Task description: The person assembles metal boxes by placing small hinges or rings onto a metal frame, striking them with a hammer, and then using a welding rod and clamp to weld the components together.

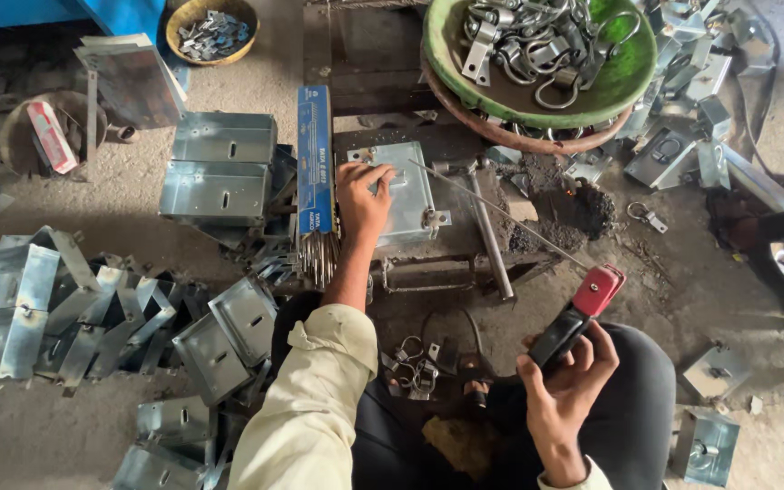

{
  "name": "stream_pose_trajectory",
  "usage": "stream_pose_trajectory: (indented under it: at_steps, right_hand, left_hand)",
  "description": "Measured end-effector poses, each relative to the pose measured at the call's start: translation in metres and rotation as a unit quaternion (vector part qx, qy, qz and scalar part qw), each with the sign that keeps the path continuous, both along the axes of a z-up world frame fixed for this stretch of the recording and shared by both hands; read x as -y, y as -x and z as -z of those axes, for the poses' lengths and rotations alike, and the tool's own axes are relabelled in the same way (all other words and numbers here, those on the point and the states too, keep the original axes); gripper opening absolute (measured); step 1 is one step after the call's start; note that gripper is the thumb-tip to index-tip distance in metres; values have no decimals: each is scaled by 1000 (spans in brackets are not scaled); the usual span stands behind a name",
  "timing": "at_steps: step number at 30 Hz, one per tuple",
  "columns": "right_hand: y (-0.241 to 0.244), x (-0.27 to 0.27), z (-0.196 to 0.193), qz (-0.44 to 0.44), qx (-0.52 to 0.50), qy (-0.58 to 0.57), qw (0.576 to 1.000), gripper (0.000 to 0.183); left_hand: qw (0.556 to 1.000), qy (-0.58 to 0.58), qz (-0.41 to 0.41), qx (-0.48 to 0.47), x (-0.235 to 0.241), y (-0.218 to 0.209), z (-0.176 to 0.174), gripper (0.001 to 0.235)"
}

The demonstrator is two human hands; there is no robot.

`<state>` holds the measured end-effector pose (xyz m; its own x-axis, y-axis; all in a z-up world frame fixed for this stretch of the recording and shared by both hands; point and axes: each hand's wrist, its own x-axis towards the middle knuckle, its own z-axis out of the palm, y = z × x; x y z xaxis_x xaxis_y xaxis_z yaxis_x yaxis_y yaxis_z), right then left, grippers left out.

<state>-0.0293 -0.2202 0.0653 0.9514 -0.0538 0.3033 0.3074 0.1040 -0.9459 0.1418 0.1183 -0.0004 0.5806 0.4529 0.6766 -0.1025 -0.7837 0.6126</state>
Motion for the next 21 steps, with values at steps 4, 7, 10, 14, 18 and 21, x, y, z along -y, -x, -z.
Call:
stream_pose_trajectory:
  at_steps: [4, 7, 10, 14, 18, 21]
  right_hand:
    - [3, 12, -3, 94, 87, 168, 977, 92]
    - [-1, 25, -12, 198, 153, 292, 923, 93]
    - [-5, 32, -24, 198, 131, 281, 930, 90]
    - [-10, 34, -36, 250, 150, 402, 868, 92]
    - [-11, 37, -36, 240, 148, 401, 872, 91]
    - [-11, 42, -33, 217, 151, 379, 886, 92]
  left_hand:
    - [1000, -4, -2, 15, 3, 8, -2, 14]
    - [999, -21, 2, 28, 0, 7, -2, 13]
    - [999, -28, -2, 28, 2, 5, -4, 13]
    - [999, -38, -5, 36, 1, 6, -7, 13]
    - [999, -37, -3, 36, 1, 6, -8, 12]
    - [999, -31, 8, 34, -1, 7, -5, 11]
